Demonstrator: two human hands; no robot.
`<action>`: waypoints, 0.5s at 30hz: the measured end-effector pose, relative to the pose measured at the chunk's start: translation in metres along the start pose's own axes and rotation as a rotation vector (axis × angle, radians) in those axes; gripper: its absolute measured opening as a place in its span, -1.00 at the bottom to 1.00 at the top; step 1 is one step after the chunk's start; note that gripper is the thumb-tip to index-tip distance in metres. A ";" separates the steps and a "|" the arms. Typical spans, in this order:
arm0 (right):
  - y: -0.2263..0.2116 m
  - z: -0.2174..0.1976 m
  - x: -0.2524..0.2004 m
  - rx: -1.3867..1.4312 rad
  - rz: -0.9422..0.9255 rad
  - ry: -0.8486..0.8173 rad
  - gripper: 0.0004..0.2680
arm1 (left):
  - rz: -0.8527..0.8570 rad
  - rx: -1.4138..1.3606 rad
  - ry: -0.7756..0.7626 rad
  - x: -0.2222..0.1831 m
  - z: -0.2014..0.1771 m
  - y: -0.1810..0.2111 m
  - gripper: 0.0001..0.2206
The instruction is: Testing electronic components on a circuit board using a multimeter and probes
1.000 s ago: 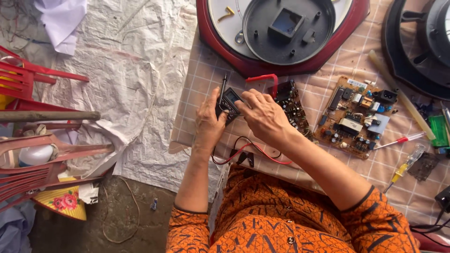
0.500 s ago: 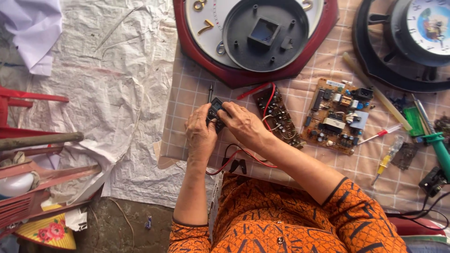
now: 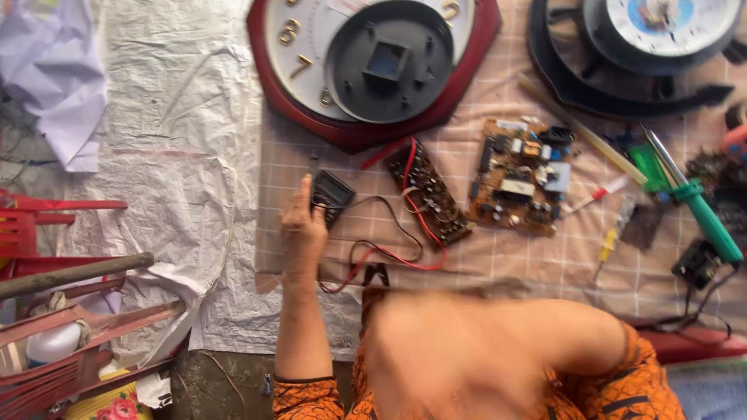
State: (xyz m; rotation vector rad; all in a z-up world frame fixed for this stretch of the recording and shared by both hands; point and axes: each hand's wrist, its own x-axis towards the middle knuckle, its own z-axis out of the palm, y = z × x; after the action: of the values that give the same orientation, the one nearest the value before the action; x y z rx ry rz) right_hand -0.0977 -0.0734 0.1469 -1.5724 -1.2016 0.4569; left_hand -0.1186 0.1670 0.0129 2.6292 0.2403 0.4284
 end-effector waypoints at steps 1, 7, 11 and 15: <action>-0.007 0.002 -0.024 -0.040 0.125 -0.053 -0.73 | 0.035 0.007 -0.011 0.003 -0.004 0.005 -0.52; -0.056 0.015 -0.097 -0.238 0.924 -0.375 -0.77 | 0.149 0.033 -0.125 0.031 -0.018 -0.003 -0.53; -0.052 -0.017 -0.110 -0.310 1.277 -0.546 -0.75 | 0.091 0.149 -0.102 0.021 -0.034 0.033 -0.46; -0.012 -0.060 -0.137 -0.368 0.401 0.495 -0.90 | 0.246 0.134 0.237 0.006 -0.021 0.087 -0.63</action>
State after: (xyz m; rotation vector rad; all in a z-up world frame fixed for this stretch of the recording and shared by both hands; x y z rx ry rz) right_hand -0.1141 -0.2224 0.1416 -2.1029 -0.6078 0.0791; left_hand -0.1123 0.1010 0.0729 2.7478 0.0185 0.8357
